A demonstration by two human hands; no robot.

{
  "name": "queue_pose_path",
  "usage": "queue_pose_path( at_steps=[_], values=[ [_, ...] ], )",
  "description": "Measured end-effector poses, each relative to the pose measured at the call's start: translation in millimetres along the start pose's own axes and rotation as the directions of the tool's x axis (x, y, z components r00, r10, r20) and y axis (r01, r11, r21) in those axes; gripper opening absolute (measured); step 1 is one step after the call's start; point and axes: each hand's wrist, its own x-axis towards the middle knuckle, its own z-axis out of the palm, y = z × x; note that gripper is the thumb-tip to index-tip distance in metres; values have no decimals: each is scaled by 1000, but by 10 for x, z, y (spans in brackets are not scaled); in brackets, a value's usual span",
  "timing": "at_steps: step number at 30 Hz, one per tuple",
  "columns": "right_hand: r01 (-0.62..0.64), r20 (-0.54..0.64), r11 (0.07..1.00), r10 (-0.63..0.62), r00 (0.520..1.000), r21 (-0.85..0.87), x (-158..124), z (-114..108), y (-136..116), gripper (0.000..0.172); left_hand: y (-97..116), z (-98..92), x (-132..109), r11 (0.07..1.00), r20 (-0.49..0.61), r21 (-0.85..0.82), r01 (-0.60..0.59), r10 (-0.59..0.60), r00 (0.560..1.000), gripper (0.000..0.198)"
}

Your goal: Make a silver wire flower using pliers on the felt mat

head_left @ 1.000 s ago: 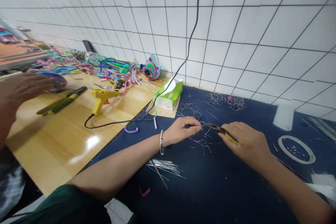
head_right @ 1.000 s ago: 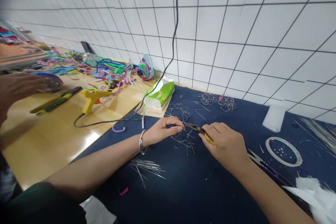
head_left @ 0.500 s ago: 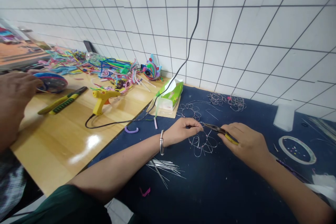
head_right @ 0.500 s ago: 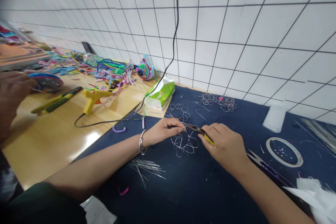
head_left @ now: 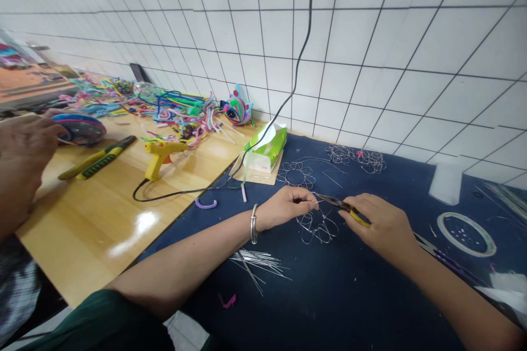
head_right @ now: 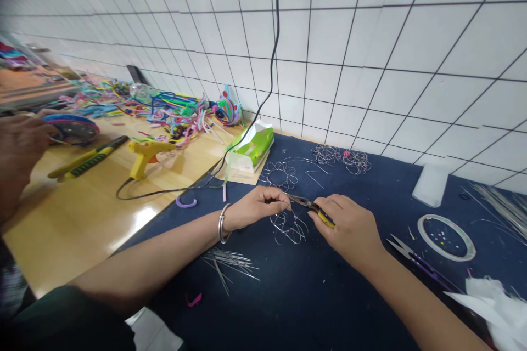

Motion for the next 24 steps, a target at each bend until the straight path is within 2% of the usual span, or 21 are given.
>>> queue_pose_path(
  at_steps=[6,11,17,24],
  values=[
    [-27,17,1000,27,999,4,-9,18,25,21,-20,-3,7,999,-78,46,-14,18,997,22],
    [-16,111,997,24,994,-77,1,-13,-10,22,-22,-15,19,997,-142,67,-28,38,989,24],
    [-14,118,977,39,992,-211,13,-49,-107,24,-43,14,25,994,-129,102,-48,61,990,26],
    [-9,123,983,32,992,-184,12,-28,-77,23,-66,41,19,999,-110,51,-15,20,994,25]
  ],
)
